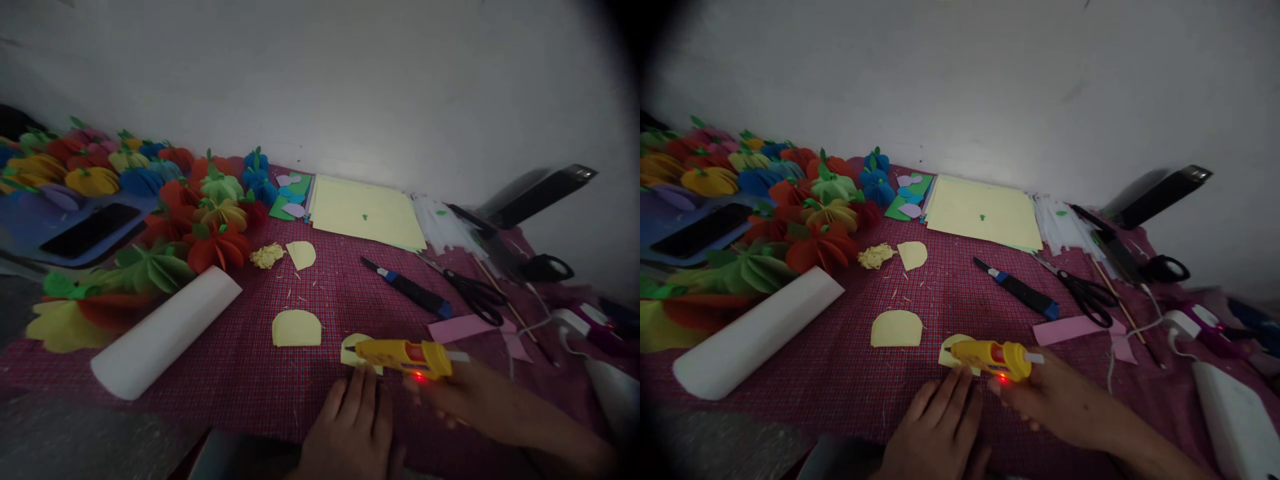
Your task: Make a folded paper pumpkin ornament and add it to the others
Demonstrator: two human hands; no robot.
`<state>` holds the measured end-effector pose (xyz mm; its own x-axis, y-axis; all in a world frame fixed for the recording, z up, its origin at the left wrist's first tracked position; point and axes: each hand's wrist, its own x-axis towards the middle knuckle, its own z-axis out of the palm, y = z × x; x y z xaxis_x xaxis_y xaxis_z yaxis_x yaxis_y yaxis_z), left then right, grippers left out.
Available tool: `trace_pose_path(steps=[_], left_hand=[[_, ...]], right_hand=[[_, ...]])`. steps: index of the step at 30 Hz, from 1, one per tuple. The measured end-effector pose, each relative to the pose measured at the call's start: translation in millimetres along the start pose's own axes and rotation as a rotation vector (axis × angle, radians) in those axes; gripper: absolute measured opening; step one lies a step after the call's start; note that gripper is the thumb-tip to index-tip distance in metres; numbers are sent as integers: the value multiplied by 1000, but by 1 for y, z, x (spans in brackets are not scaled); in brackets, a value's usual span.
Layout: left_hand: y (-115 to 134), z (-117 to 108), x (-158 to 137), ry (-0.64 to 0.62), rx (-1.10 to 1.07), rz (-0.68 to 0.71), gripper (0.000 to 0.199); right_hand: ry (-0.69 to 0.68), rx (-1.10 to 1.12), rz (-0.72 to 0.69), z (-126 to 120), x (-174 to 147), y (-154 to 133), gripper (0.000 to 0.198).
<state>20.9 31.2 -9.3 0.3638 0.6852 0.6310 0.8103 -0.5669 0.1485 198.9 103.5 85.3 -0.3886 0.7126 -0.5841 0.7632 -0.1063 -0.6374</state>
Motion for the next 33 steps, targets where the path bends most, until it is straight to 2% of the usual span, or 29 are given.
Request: trace_pose_path(steps=[7,19,33], left_hand=[[0,2,0,-5,-5,5,43],[0,1,-1,3,-14,-6,41],[1,1,1,19,-25,-29,40]], right_hand=[[36,-5,41,-2,1,-2,26],[83,23,27,-5,1,0,23],[91,92,85,-9,-3,5,25]])
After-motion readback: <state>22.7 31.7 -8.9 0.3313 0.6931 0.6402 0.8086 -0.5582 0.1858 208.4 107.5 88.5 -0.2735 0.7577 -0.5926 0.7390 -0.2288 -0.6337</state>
